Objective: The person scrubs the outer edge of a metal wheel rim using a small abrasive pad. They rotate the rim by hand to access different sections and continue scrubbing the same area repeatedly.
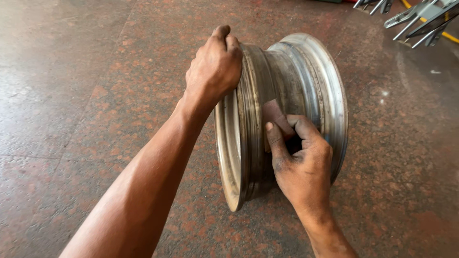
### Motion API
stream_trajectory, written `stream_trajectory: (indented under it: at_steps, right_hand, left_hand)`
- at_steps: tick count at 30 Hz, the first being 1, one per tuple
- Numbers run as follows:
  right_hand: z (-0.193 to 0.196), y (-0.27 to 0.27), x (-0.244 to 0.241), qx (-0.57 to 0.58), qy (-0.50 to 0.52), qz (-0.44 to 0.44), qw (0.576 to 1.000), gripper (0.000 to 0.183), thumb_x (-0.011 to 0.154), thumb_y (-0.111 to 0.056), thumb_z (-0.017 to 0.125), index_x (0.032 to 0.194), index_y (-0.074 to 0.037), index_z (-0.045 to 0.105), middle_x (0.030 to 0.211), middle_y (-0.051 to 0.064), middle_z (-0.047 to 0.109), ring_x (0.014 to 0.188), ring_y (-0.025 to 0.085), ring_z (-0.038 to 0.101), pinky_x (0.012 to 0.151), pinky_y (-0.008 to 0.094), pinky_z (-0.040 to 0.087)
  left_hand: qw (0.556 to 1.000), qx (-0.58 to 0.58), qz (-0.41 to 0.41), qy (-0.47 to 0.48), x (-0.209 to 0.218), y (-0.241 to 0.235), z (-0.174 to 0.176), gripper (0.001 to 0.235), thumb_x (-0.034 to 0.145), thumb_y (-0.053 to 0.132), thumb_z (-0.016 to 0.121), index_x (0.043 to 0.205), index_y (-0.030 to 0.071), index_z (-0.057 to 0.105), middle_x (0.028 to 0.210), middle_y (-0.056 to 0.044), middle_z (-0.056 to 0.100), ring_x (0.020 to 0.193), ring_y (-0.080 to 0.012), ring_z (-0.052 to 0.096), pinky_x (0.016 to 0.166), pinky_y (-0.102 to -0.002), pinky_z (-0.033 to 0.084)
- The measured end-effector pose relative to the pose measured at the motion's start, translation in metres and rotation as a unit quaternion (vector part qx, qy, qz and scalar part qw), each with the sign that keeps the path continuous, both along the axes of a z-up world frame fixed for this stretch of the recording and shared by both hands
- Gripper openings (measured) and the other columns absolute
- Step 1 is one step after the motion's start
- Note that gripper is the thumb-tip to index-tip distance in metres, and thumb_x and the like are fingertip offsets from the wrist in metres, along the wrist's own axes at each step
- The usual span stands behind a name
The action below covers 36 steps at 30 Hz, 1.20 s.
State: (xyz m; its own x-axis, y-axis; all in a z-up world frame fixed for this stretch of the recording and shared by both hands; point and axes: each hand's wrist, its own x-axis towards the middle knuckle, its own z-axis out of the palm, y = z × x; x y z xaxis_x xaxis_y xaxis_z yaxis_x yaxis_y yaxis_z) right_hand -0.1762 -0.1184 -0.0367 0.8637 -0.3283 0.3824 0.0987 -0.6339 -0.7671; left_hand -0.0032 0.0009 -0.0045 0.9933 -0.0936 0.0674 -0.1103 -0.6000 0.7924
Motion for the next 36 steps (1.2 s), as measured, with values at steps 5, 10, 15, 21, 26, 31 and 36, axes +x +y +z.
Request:
stream_trajectory:
  at_steps: [5,10,15,21,26,31,36]
  right_hand:
    - [-0.011,-0.022,0.038,-0.147,-0.132,0.04,0.98,0.013,0.1,-0.01,0.076,0.093,-0.002,0.069,0.077,0.007,0.07,0.059,0.013,0.066,0.049,0.028,0.052]
    - [-0.004,-0.038,0.1,-0.265,-0.175,0.056,0.947,0.02,0.104,-0.016,0.08,0.098,-0.002,0.069,0.086,0.009,0.069,0.069,0.017,0.065,0.06,0.032,0.054]
    - [-0.036,-0.006,-0.006,-0.261,-0.194,-0.074,0.943,0.024,0.095,-0.023,0.077,0.084,-0.01,0.06,0.08,0.009,0.062,0.083,0.028,0.058,0.089,0.041,0.044]
    - [-0.013,-0.029,0.083,-0.306,-0.225,-0.011,0.925,0.018,0.099,-0.018,0.083,0.093,-0.009,0.069,0.089,0.005,0.071,0.082,0.021,0.061,0.094,0.045,0.04]
    - [-0.016,-0.01,0.03,-0.267,-0.187,-0.058,0.944,0.018,0.092,-0.014,0.084,0.086,-0.007,0.068,0.085,0.006,0.069,0.083,0.025,0.06,0.092,0.044,0.041]
    - [-0.021,-0.024,0.058,-0.29,-0.214,-0.05,0.931,0.02,0.093,-0.016,0.083,0.097,0.0,0.071,0.093,0.009,0.072,0.085,0.024,0.063,0.092,0.043,0.043]
    - [0.015,-0.034,0.167,-0.312,-0.091,-0.036,0.945,0.029,0.089,-0.032,0.087,0.078,-0.01,0.073,0.079,0.008,0.071,0.085,0.028,0.06,0.08,0.05,0.042]
  left_hand:
    - [0.999,-0.032,-0.006,-0.003,0.006,-0.002,-0.004,0.058,0.101,0.035,0.027,0.152,0.01,0.038,0.143,-0.02,0.056,0.131,-0.0402,0.056,0.11,-0.053,0.042]
    - [0.999,-0.041,-0.009,-0.02,0.011,-0.005,-0.008,0.057,0.101,0.035,0.029,0.15,0.007,0.04,0.142,-0.022,0.056,0.13,-0.0416,0.056,0.108,-0.053,0.041]
    - [0.999,-0.03,-0.005,-0.036,0.01,-0.002,-0.004,0.054,0.101,0.032,0.031,0.147,0.008,0.047,0.136,-0.025,0.062,0.129,-0.0433,0.058,0.111,-0.052,0.042]
    - [0.999,-0.025,-0.004,-0.041,0.005,0.0,-0.007,0.053,0.102,0.032,0.031,0.145,0.007,0.047,0.133,-0.024,0.064,0.124,-0.0425,0.061,0.107,-0.052,0.045]
    - [0.997,-0.053,-0.019,-0.046,0.009,0.001,-0.009,0.051,0.103,0.029,0.029,0.144,0.006,0.048,0.127,-0.03,0.066,0.119,-0.0478,0.063,0.106,-0.053,0.047]
    - [0.993,-0.064,-0.015,-0.098,0.0,0.0,-0.018,0.049,0.104,0.029,0.031,0.141,0.005,0.05,0.127,-0.031,0.066,0.12,-0.0486,0.063,0.106,-0.051,0.049]
    - [0.999,-0.022,-0.003,-0.027,0.001,0.0,-0.003,0.049,0.102,0.03,0.029,0.143,0.01,0.047,0.127,-0.026,0.067,0.119,-0.0458,0.063,0.104,-0.053,0.046]
